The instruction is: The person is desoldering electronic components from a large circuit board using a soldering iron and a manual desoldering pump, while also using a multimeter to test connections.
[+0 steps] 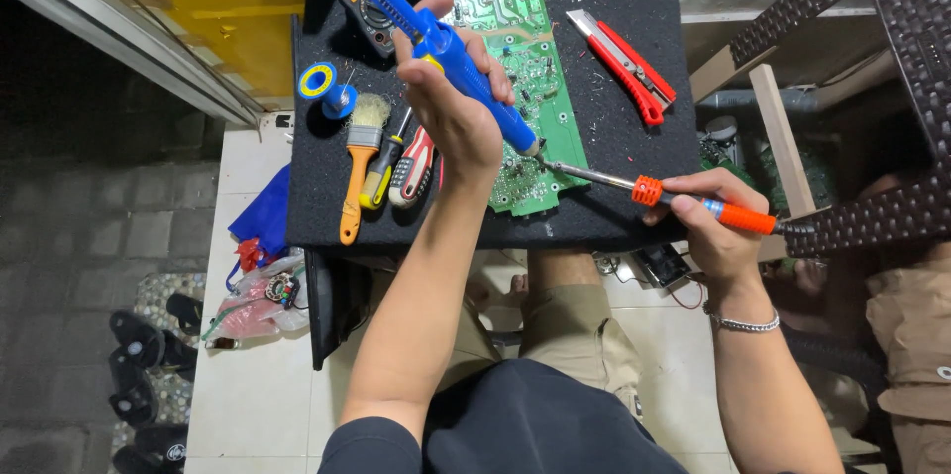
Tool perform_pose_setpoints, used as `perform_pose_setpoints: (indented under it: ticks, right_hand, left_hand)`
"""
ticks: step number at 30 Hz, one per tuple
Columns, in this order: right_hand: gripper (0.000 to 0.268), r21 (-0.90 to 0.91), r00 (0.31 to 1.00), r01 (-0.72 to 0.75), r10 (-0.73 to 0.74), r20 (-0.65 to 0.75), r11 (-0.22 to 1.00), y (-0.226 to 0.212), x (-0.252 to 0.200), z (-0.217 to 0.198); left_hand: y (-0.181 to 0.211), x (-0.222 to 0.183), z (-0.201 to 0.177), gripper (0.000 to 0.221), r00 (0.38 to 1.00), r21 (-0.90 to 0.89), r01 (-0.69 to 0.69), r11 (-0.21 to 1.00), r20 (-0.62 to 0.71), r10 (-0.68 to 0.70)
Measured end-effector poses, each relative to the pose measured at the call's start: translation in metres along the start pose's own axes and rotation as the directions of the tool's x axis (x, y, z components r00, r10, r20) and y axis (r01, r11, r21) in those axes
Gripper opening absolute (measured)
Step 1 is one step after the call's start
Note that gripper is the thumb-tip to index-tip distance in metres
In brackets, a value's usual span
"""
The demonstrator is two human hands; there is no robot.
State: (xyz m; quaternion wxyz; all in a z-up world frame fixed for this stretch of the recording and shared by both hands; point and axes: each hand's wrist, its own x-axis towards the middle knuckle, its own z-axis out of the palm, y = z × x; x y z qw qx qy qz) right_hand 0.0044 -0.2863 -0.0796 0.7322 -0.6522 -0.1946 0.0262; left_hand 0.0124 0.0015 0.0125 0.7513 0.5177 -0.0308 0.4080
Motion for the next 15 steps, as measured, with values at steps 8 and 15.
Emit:
perform_pose_setpoints:
  ticks: [8, 15]
  right_hand:
    - [0.016, 0.026, 1.0, -0.012, 0.012, -0.01, 1.0, -0.005, 0.0, 0.004]
    - [0.017, -0.019, 0.999, -0.006, 0.005, -0.036, 1.0, -0.005, 0.0, 0.003]
  left_hand:
    - [0.001, -0.008, 0.009, 0.08, 0.994, 0.114, -0.045, 0.993, 0.1, 0.033]
    - [0.003, -0.01, 0.018, 0.058, 0.99, 0.214, -0.118, 0.97, 0.097, 0.099]
